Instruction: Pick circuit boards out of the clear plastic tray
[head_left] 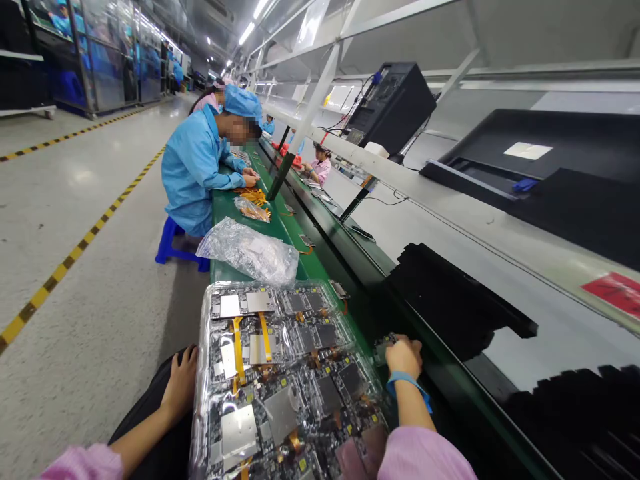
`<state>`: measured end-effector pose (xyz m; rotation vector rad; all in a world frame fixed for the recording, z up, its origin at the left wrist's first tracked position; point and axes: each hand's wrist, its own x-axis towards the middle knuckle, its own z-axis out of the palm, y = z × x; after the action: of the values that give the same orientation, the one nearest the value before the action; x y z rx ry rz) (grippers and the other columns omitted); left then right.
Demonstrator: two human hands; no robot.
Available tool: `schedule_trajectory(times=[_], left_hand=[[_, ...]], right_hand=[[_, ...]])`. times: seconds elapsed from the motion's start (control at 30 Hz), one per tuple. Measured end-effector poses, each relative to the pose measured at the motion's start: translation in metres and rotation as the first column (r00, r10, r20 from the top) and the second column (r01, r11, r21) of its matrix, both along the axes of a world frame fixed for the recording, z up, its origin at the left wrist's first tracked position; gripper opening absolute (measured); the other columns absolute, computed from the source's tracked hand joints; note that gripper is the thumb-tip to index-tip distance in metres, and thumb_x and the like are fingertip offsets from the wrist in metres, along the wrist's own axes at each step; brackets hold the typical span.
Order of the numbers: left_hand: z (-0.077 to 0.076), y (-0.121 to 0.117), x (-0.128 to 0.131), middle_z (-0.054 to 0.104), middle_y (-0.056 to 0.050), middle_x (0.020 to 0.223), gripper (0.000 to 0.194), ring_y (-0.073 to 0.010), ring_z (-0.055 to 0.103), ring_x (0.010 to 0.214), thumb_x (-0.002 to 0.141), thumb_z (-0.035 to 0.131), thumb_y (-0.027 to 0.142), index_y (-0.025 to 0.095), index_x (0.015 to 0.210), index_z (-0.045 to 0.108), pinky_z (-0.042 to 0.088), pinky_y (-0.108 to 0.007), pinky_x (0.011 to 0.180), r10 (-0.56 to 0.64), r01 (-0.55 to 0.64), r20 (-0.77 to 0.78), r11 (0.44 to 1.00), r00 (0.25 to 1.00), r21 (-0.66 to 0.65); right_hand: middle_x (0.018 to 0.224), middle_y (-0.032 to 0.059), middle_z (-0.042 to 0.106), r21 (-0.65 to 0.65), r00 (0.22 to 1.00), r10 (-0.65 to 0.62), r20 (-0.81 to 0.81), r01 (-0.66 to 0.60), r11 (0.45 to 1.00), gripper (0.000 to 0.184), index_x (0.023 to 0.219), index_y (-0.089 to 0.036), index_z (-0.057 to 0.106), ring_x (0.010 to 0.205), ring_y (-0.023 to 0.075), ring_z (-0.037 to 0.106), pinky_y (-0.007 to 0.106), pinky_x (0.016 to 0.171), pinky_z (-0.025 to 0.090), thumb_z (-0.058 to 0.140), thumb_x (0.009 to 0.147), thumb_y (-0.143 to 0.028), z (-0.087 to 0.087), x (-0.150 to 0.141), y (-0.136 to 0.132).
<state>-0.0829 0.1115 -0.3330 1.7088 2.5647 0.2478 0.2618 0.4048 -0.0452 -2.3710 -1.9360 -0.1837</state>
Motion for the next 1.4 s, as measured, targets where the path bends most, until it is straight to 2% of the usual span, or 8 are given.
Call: schedule_trajectory(times=[0.13, 0.27, 0.4, 0.5, 0.67, 0.93, 1.2, 1.4], left_hand=[[0.007, 0.001, 0.0, 0.057, -0.022, 0.145, 0.066, -0.0408, 0.052, 0.135, 0.085, 0.043, 0.003, 0.019, 0.148, 0.054, 0.039, -0.066, 0.112, 0.017, -0.019, 0.074, 0.999, 0.997, 0.031], [0.01, 0.002, 0.0, 0.057, -0.022, 0.145, 0.062, -0.0414, 0.048, 0.138, 0.088, 0.043, 0.007, 0.02, 0.147, 0.055, 0.037, -0.067, 0.112, 0.024, -0.027, 0.12, 0.999, 0.992, 0.023], [0.014, 0.002, -0.003, 0.054, -0.023, 0.148, 0.059, -0.0429, 0.045, 0.14, 0.091, 0.04, 0.009, 0.017, 0.148, 0.055, 0.035, -0.067, 0.112, 0.017, -0.013, 0.107, 0.999, 0.994, -0.037], [0.016, 0.001, -0.005, 0.052, -0.025, 0.149, 0.058, -0.0437, 0.044, 0.139, 0.093, 0.037, 0.01, 0.013, 0.149, 0.052, 0.035, -0.067, 0.111, 0.011, -0.006, 0.092, 0.998, 0.996, -0.057], [0.019, -0.002, -0.009, 0.054, -0.023, 0.148, 0.053, -0.0429, 0.044, 0.139, 0.096, 0.035, 0.014, 0.012, 0.146, 0.055, 0.037, -0.065, 0.11, 0.02, -0.017, 0.097, 1.0, 0.995, -0.024], [0.026, -0.002, -0.008, 0.054, -0.027, 0.146, 0.054, -0.0428, 0.046, 0.137, 0.092, 0.035, 0.007, 0.007, 0.141, 0.058, 0.037, -0.065, 0.109, 0.027, -0.029, 0.132, 0.999, 0.991, 0.012], [0.02, 0.0, -0.008, 0.052, -0.026, 0.149, 0.056, -0.0432, 0.044, 0.139, 0.091, 0.036, 0.007, 0.008, 0.143, 0.057, 0.034, -0.066, 0.111, 0.028, -0.027, 0.153, 1.0, 0.988, -0.007], [0.023, 0.0, -0.008, 0.053, -0.026, 0.148, 0.056, -0.0431, 0.046, 0.138, 0.092, 0.033, 0.006, 0.009, 0.143, 0.057, 0.036, -0.066, 0.11, 0.022, -0.021, 0.133, 1.0, 0.991, -0.01]], right_hand=[[0.109, 0.0157, 0.071, 0.014, 0.988, 0.148, 0.044, -0.149, 0.989, 0.027, 0.111, -0.021, 0.075, 0.104, 0.0322, 0.068, 0.036, 0.081, 0.05, 0.056, 0.093, -0.021, 0.047, -0.016, -0.011], [0.104, 0.011, 0.072, 0.404, 0.913, 0.407, -0.027, -0.363, 0.84, 0.02, 0.096, -0.022, 0.076, 0.089, 0.0272, 0.07, 0.037, 0.073, 0.049, 0.062, 0.086, -0.03, 0.099, -0.057, -0.059], [0.081, 0.0063, 0.072, 0.397, 0.634, 0.628, -0.451, -0.487, 0.778, 0.028, 0.093, -0.023, 0.076, 0.071, 0.0226, 0.068, 0.032, 0.063, 0.051, 0.073, 0.076, -0.045, 0.126, -0.113, -0.132], [0.073, 0.0054, 0.071, 0.143, 0.443, 0.544, -0.713, -0.667, 0.731, 0.034, 0.093, -0.02, 0.074, 0.062, 0.0194, 0.063, 0.029, 0.054, 0.048, 0.078, 0.073, -0.047, 0.117, -0.156, -0.177], [0.058, -0.003, 0.063, -0.256, 0.465, 0.213, -0.859, -0.751, 0.608, 0.023, 0.096, -0.017, 0.068, 0.046, 0.0112, 0.052, 0.023, 0.047, 0.041, 0.077, 0.078, -0.027, 0.056, -0.209, -0.198], [0.053, -0.0083, 0.056, -0.327, 0.423, -0.014, -0.906, -0.677, 0.659, 0.023, 0.096, -0.015, 0.06, 0.042, 0.0083, 0.046, 0.022, 0.046, 0.043, 0.077, 0.08, -0.017, 0.008, -0.225, -0.181], [0.066, -0.004, 0.064, -0.302, 0.528, 0.166, -0.833, -0.685, 0.663, 0.019, 0.102, -0.014, 0.063, 0.044, 0.0089, 0.05, 0.023, 0.048, 0.043, 0.071, 0.086, -0.017, -0.011, -0.227, -0.175], [0.096, 0.0027, 0.068, 0.001, 0.565, 0.645, -0.515, -0.752, 0.659, 0.031, 0.102, -0.02, 0.067, 0.09, 0.0208, 0.064, 0.032, 0.083, 0.048, 0.082, 0.075, -0.022, 0.001, -0.221, -0.191]])
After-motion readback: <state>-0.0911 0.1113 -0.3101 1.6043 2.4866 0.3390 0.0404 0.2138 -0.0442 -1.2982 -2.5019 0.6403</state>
